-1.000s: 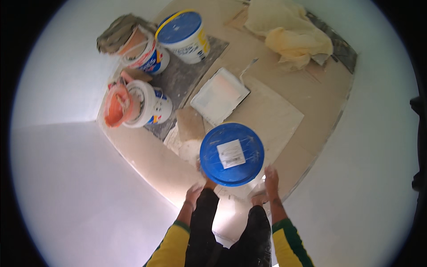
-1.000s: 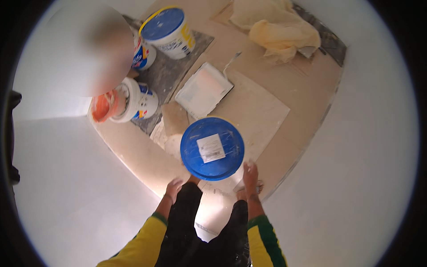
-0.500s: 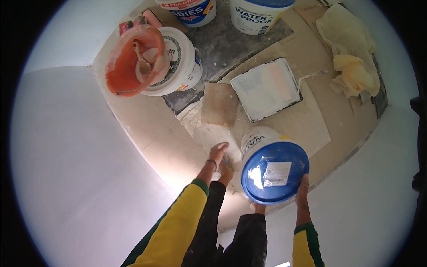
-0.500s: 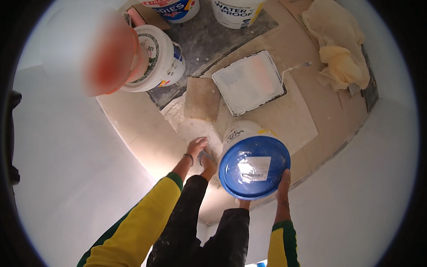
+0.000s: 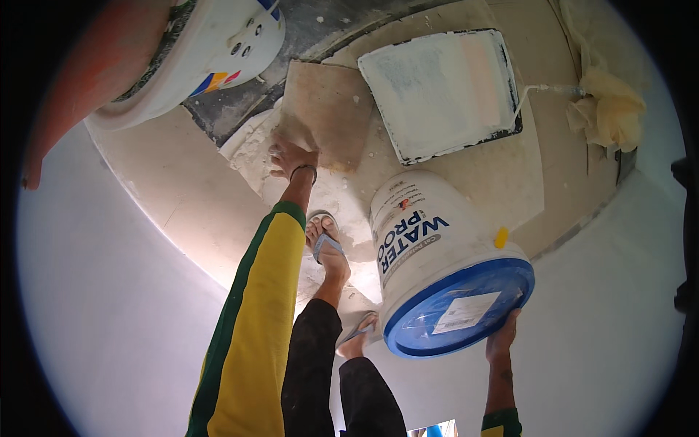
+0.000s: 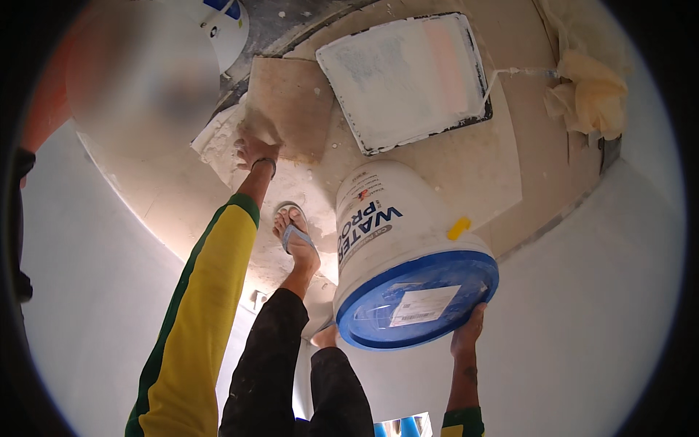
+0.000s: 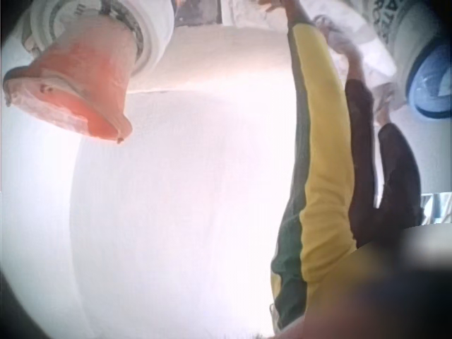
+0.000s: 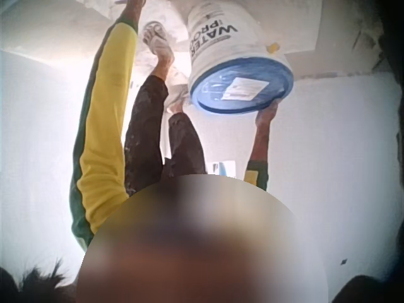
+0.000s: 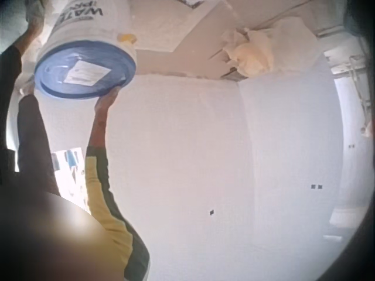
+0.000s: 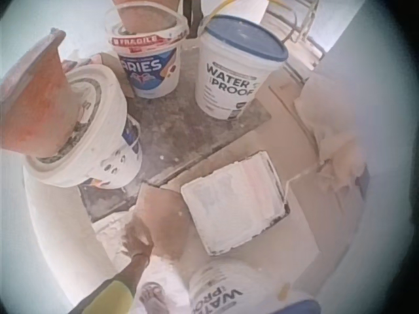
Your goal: The person moves around a cluttered room, handling buckets, a cloth, and small debris. They pick up and place down various items, including a yellow cloth and small pieces of debris, while navigating the space.
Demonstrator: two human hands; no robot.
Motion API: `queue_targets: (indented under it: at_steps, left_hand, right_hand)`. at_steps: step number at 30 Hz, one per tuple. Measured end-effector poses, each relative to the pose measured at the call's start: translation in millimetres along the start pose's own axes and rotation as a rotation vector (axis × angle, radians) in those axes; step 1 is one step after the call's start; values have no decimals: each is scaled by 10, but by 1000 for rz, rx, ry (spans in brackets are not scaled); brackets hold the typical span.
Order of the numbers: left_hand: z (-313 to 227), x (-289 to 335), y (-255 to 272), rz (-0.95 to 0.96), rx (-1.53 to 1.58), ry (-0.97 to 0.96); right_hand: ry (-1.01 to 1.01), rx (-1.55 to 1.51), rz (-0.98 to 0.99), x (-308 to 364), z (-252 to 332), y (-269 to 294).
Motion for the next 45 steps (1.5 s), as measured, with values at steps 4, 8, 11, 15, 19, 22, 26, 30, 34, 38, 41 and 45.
queue_targets:
  at_steps: [4, 8, 11, 15, 19, 22, 26, 30, 34, 38, 41, 45]
  left_hand:
    - [82, -36, 19, 44, 124, -48]
    - [302, -151, -43, 181, 366, -331]
    - [603, -6, 68, 415, 430, -507]
    - [1291, 602, 529, 656, 759, -84]
    - [1523, 1540, 1467, 630, 927, -94]
    - [1351, 2358, 2186, 555, 996, -301]
    - [751, 3462, 2597, 607, 839, -470]
    - [-208, 4518, 2289, 756, 773, -613]
    - [-1015, 5394, 1426, 927, 536, -758]
    - [-1614, 5981, 329, 970, 163, -820]
    - [-1796, 6128, -98, 638, -124, -827]
    - [-1622, 6114, 82, 287, 178, -832]
  right_hand:
    - [4, -8, 51, -14, 35, -32]
    - [41, -20, 81, -20, 41, 2]
    - [76, -64, 112, -15, 60, 10]
    - [137, -38, 143, -2, 136, -12]
    - [207, 43, 112, -12, 175, 67]
    - [248, 58, 149, -34, 170, 133]
    - [231, 60, 196, -62, 195, 126]
    - [237, 27, 301, 17, 425, 159]
    - [-5, -734, 232, -59, 726, 851]
    - [-28, -826, 358, -419, 933, 1651]
    - [-105, -804, 253, -946, 787, 1992]
    - [-206, -768, 38, -1776, 477, 1862]
Point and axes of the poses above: each hand's wrist, its own x-axis away from the middle knuckle, its own y-axis out of the back of the hand, z = x × y, the point moved 6 cm from there along -x, towards the middle knuckle, and after that the axes turned 1 degree about -x, right-handed, at the moved point
